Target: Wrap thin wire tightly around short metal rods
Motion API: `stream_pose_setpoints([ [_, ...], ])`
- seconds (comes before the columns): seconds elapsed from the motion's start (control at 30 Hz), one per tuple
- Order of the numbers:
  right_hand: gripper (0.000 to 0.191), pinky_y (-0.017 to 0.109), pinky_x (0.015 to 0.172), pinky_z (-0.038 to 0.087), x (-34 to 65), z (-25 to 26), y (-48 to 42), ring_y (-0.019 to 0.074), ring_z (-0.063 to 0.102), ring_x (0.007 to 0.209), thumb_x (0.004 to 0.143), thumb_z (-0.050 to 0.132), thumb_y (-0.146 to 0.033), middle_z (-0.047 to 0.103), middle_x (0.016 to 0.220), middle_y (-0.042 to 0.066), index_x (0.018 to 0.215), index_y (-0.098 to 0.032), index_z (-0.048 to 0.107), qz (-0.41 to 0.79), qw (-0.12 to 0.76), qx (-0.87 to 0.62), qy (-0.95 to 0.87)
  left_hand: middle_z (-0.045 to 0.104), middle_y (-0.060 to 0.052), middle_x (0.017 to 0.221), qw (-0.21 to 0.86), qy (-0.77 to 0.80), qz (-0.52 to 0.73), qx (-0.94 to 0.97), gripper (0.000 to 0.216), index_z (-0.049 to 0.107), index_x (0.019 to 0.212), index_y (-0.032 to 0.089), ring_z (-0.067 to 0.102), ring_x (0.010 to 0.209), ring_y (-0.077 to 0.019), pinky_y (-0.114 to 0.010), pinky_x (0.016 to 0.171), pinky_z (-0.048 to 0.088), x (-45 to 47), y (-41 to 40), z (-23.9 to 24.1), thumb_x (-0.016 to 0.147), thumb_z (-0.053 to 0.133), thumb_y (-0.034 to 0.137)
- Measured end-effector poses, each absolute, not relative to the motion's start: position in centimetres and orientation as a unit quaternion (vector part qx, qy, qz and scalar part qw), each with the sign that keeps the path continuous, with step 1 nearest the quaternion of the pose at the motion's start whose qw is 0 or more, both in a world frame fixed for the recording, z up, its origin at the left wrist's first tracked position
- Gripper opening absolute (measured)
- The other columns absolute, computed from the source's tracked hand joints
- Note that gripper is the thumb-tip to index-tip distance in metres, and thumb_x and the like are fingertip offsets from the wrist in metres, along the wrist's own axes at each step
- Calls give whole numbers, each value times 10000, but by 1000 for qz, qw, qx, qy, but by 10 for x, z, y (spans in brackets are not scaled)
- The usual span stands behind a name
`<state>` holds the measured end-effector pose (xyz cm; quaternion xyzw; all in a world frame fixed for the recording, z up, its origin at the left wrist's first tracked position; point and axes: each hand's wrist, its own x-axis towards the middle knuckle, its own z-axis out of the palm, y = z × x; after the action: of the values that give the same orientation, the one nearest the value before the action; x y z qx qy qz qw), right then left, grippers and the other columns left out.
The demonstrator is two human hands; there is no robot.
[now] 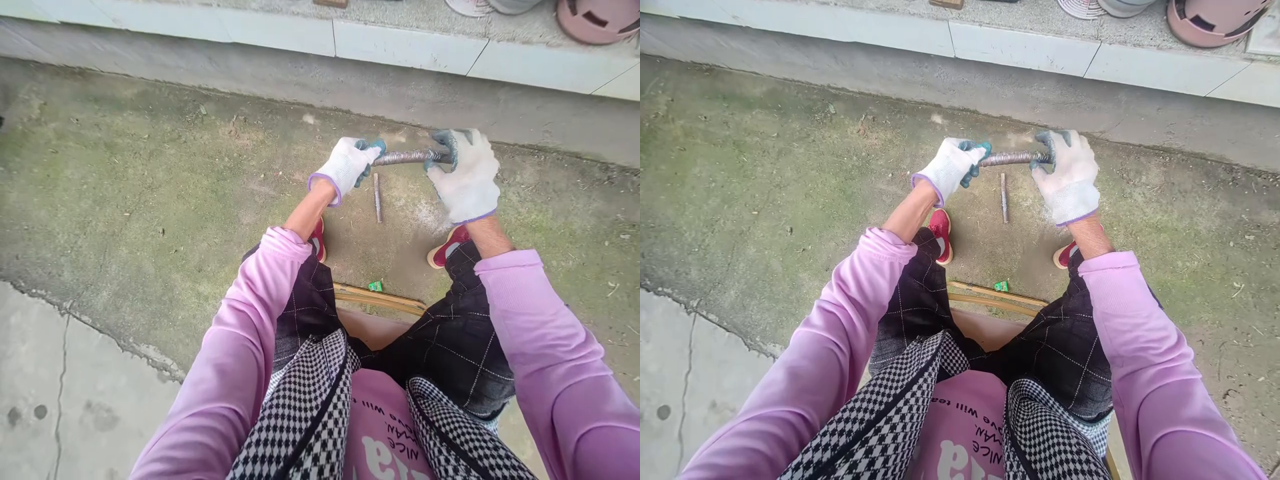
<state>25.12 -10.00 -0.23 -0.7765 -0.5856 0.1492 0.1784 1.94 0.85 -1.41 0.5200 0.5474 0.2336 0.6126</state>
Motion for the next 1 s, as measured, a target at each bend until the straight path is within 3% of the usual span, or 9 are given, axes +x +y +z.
stream_pose_setpoints([
  [0.1, 614, 718, 1344, 479, 261, -14, -99, 576, 635, 1617, 1037, 964, -327, 753, 1723, 328, 1610, -151, 830, 146, 91, -768, -617, 587, 4, 699, 645, 531, 221, 503, 457, 752, 1037, 252, 740, 795, -226, -388, 840, 668, 19, 8, -17, 1063, 1042, 605],
  [0.2, 540, 696, 1263, 540, 271, -32, -100, 546, 692, 1504, 1105, 897, -458, 818, 1542, 258, 1584, -214, 840, 132, 119, -754, -632, 582, 13, 684, 665, 525, 214, 487, 463, 766, 1043, 225, 693, 695, -184, -343, 768, 628, 21, 7, -17, 1090, 1027, 604],
  [0.33, 561, 665, 1200, 594, 283, -44, -105, 540, 742, 1439, 1167, 786, -489, 821, 1507, 250, 1671, -246, 825, 124, 131, -754, -632, 672, 5, 733, 694, 525, 249, 427, 430, 793, 1143, 234, 775, 737, -198, -316, 792, 656, 26, 14, -10, 1110, 1027, 593],
  [0.47, 541, 624, 1139, 634, 284, -44, -106, 524, 771, 1416, 1189, 722, -507, 842, 1473, 216, 1671, -283, 823, 131, 135, -750, -634, 811, -10, 877, 715, 520, 325, 336, 367, 820, 1179, 266, 817, 825, -185, -289, 790, 655, 26, 31, -4, 1253, 839, 625],
  [0.53, 477, 601, 1119, 637, 281, -43, -104, 509, 785, 1383, 1188, 717, -511, 860, 1428, 211, 1586, -280, 842, 139, 151, -755, -623, 845, -13, 925, 712, 521, 351, 313, 362, 828, 1177, 276, 838, 913, -183, -270, 835, 652, 26, 35, -7, 1277, 796, 622],
  [0.73, 157, 582, 1087, 607, 269, -30, -100, 469, 806, 1209, 1149, 764, -424, 871, 1178, 211, 1198, -277, 784, 208, 152, -782, -568, 935, -45, 1156, 708, 510, 313, 375, 375, 829, 1333, 249, 908, 1098, -170, -252, 983, 660, 38, 9, -17, 1194, 909, 588],
  [0.83, 247, 569, 1025, 613, 265, -26, -102, 459, 790, 1137, 1138, 798, -546, 833, 1061, 167, 1086, -317, 721, 219, 157, -792, -548, 941, -44, 1122, 733, 489, 316, 351, 253, 826, 1385, 253, 929, 1106, -181, -268, 1040, 679, 45, -4, -10, 1220, 893, 433],
  [1.0, 420, 500, 906, 609, 257, -19, -107, 391, 752, 995, 1097, 835, -690, 746, 889, 80, 950, -339, 656, 291, 155, -771, -545, 808, 27, 807, 756, 502, 303, 291, 141, 818, 1221, 252, 865, 798, -165, -266, 914, 718, 48, -2, 4, 1258, 857, 382],
])
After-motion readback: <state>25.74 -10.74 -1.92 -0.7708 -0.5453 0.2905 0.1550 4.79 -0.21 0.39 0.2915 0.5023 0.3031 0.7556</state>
